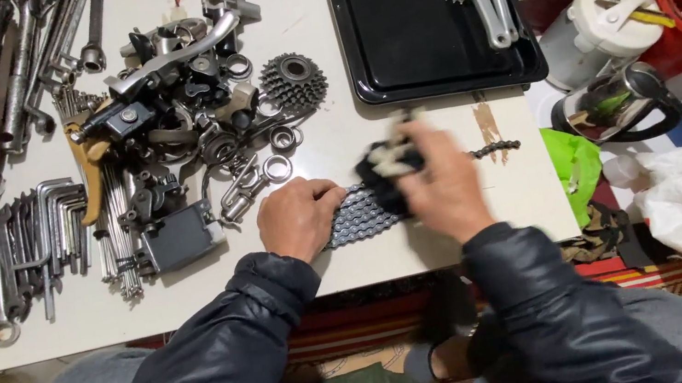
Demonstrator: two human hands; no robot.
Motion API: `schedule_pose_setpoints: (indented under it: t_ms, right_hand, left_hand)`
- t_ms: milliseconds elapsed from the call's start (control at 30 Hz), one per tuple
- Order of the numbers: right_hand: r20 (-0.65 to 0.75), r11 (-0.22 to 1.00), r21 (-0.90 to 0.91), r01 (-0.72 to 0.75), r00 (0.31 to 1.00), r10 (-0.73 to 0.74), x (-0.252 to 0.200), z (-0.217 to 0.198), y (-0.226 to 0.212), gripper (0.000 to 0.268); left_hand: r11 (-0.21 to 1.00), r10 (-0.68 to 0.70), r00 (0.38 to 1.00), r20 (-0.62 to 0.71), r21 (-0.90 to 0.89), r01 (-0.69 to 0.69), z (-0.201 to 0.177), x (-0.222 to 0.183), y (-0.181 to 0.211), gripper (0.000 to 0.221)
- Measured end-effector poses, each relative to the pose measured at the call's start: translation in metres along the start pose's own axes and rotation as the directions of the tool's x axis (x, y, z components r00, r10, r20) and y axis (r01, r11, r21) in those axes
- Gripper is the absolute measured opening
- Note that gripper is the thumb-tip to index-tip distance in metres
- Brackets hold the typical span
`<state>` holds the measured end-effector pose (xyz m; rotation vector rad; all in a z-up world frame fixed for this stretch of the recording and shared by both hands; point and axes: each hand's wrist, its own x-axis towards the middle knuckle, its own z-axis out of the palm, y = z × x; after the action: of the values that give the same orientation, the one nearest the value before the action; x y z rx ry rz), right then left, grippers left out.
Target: Cleaning a bicycle chain by wiping it with a cloth to remove dirt and grease.
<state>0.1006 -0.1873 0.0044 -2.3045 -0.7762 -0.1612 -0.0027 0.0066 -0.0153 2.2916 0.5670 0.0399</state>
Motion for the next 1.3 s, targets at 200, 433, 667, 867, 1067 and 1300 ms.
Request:
schedule_pose_setpoints:
  t_ms: [200, 433, 667, 867, 1067, 1300]
  right_hand:
    - [0.176, 0.880, -0.390, 0.269, 0.961, -0.216, -0.001, 0.031, 0.016, 0.035]
    - [0.098, 0.933, -0.352, 0.075, 0.994, -0.043, 0.003, 0.017, 0.023, 0.024]
    - [0.149, 0.826, -0.491, 0.277, 0.961, -0.233, 0.005, 0.029, 0.026, 0.019]
    - [0.292, 0.765, -0.603, 0.228, 0.955, -0.054, 0.013, -0.024, 0.060, 0.029]
    - [0.287, 0.750, -0.629, 0.203, 0.958, -0.018, 0.009, -0.025, 0.051, 0.027]
    - [0.292, 0.722, -0.666, 0.190, 0.956, 0.018, 0.016, -0.023, 0.047, 0.024]
  left_hand:
    - [1.000, 0.019, 1.000, -0.015, 0.019, -0.018, 0.004, 0.001, -0.005, 0.027]
    - [0.999, 0.041, 0.999, -0.033, 0.015, -0.041, 0.009, 0.002, -0.009, 0.027]
    - [1.000, 0.022, 0.999, -0.037, 0.013, -0.022, 0.010, 0.001, -0.010, 0.026]
    - [0.999, 0.034, 0.996, -0.081, -0.008, -0.034, 0.015, 0.003, -0.010, 0.025]
    - [0.998, 0.051, 0.993, -0.104, -0.018, -0.053, 0.022, 0.005, -0.019, 0.031]
    - [1.000, 0.001, 0.995, -0.101, 0.003, -0.001, 0.014, -0.008, -0.005, 0.051]
